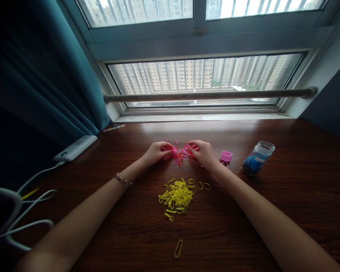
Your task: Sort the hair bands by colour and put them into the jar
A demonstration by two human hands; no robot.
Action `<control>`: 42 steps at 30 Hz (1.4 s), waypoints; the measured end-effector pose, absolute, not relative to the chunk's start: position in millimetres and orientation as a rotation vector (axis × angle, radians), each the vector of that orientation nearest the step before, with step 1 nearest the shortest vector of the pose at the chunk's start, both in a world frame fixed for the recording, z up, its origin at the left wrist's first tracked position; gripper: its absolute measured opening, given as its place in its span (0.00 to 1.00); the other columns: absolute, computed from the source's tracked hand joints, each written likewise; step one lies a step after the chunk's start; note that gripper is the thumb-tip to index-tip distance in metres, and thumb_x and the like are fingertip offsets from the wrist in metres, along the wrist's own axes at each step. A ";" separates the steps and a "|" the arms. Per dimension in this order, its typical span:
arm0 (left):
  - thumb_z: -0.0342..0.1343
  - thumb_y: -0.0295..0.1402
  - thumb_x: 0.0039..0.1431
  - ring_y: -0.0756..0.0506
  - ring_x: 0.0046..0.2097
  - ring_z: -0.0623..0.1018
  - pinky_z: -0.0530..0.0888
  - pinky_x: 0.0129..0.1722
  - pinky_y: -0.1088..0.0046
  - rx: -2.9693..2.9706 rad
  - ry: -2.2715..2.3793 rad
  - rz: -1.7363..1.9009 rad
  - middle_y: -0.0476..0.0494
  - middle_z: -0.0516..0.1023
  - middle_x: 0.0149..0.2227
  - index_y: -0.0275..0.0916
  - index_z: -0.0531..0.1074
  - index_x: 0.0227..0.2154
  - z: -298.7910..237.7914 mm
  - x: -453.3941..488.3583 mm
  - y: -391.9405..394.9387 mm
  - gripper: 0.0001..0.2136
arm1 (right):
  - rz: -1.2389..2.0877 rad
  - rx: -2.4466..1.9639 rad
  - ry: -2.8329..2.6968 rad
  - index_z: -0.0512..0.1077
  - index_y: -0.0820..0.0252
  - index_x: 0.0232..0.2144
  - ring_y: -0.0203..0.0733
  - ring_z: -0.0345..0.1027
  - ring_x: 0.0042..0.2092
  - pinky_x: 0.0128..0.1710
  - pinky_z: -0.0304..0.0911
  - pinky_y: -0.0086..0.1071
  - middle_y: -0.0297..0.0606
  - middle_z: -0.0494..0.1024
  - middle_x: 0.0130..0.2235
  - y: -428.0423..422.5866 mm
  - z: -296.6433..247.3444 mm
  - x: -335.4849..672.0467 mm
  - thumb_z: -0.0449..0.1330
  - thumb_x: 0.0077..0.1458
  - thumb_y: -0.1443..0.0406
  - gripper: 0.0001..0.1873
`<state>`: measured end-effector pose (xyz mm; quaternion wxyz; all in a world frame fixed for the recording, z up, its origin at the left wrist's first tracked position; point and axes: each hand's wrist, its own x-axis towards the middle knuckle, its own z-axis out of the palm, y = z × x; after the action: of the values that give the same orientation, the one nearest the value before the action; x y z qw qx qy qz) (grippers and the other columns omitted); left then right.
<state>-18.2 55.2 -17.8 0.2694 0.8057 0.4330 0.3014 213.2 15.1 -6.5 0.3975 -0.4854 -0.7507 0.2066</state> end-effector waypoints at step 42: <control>0.54 0.39 0.50 0.48 0.16 0.71 0.65 0.21 0.76 2.031 1.941 0.511 0.47 0.68 0.12 0.37 0.65 0.17 -2.6 -41.4 60.6 0.13 | 0.132 -1.841 -1.881 0.72 0.59 0.26 0.47 0.71 0.30 0.29 0.61 0.36 0.45 0.76 0.26 14.2 1.3 229.6 0.51 0.54 0.59 0.15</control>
<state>-41.4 60.6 -2.6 0.1427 0.7039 0.6728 0.1773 229.6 14.2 1.3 0.2506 -0.6762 -0.6910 0.0486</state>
